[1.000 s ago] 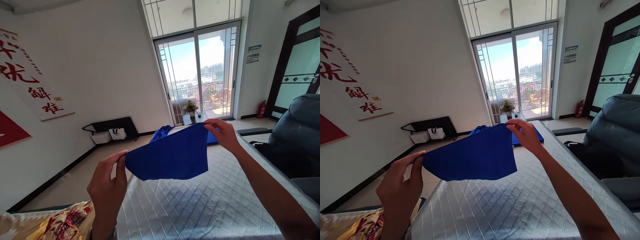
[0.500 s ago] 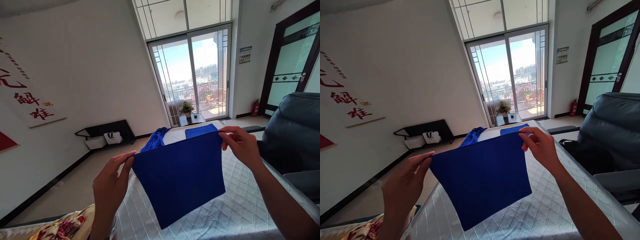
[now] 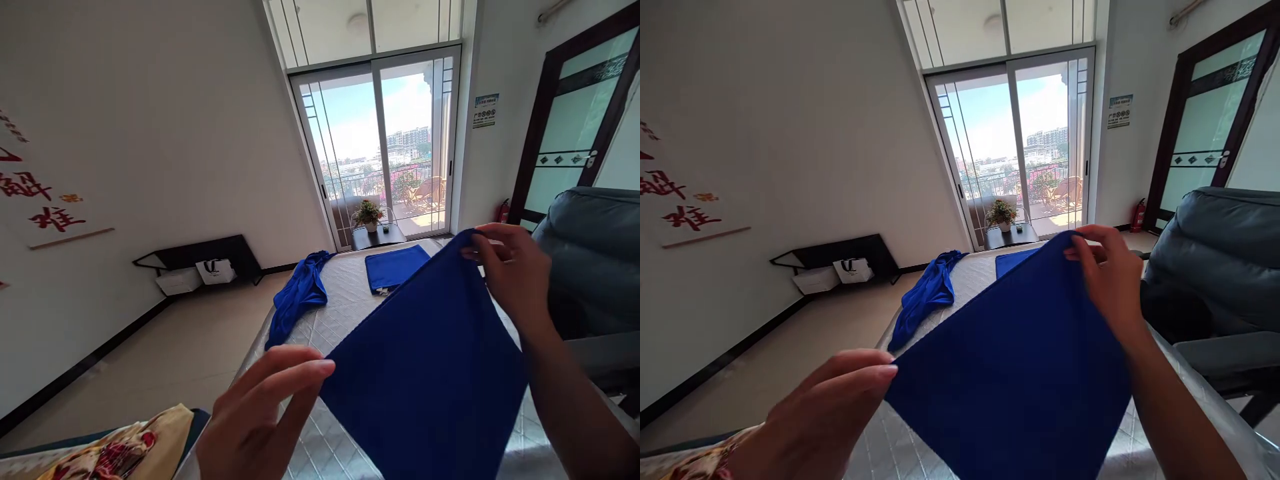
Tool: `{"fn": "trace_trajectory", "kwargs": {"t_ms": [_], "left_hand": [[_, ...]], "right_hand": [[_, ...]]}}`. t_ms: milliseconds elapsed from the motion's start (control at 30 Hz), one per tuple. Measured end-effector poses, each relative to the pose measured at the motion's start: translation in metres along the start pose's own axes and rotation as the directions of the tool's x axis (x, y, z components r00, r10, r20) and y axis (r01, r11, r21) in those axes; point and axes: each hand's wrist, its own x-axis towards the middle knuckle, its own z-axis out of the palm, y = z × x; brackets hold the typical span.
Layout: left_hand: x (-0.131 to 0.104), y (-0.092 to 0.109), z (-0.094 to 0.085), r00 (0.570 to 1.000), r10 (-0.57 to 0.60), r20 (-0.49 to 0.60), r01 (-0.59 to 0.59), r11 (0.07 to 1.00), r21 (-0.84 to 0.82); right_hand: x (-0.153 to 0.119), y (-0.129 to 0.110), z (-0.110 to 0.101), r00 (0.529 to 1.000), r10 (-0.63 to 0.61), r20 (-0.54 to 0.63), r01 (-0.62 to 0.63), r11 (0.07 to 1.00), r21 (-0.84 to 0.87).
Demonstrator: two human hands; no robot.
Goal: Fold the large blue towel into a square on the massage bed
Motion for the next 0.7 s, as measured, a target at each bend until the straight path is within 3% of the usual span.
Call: {"fn": "trace_trajectory", "kwargs": {"t_ms": [67, 100, 167, 233, 300, 367, 433, 500, 600, 700], "left_hand": [[0.007, -0.009, 0.012, 0.994, -0.022, 0.104, 0.035, 0.992, -0.124], [0.007, -0.017, 0.019, 0.987, -0.054, 0.15, 0.079, 0.982, -0.17], [-0.005, -0.041, 0.033, 0.961, -0.166, 0.221, 0.212, 0.956, -0.202], [-0.032, -0.074, 0.048, 0.906, -0.296, 0.302, 0.361, 0.914, -0.186], [-0.068, -0.111, 0.063, 0.825, -0.433, 0.364, 0.498, 0.861, -0.104], [-0.105, -0.144, 0.075, 0.76, -0.543, 0.356, 0.579, 0.815, 0.007], [-0.137, -0.168, 0.081, 0.731, -0.598, 0.329, 0.604, 0.791, 0.096], [-0.157, -0.181, 0.081, 0.729, -0.615, 0.302, 0.605, 0.784, 0.137], [-0.168, -0.188, 0.074, 0.734, -0.606, 0.307, 0.602, 0.79, 0.117], [-0.171, -0.193, 0.067, 0.736, -0.577, 0.355, 0.591, 0.803, 0.08]], "right_hand": [[0.003, 0.03, 0.042, 0.97, 0.021, 0.241, -0.019, 1.0, -0.012], [0.0, 0.044, 0.065, 0.932, 0.03, 0.36, -0.028, 1.0, -0.012], [-0.019, 0.07, 0.113, 0.819, 0.062, 0.571, -0.045, 0.998, -0.043], [-0.052, 0.087, 0.152, 0.688, 0.054, 0.724, -0.013, 0.998, -0.062], [-0.092, 0.096, 0.177, 0.538, 0.047, 0.841, 0.002, 0.998, -0.057], [-0.131, 0.099, 0.186, 0.406, 0.021, 0.914, 0.004, 1.0, -0.025], [-0.162, 0.101, 0.177, 0.312, -0.004, 0.95, 0.013, 1.0, 0.0], [-0.181, 0.101, 0.151, 0.234, -0.006, 0.972, 0.042, 0.999, -0.004], [-0.195, 0.102, 0.088, 0.142, 0.028, 0.989, 0.06, 0.998, -0.037], [-0.209, 0.106, 0.011, 0.126, 0.169, 0.978, -0.022, 0.986, -0.168]]}}
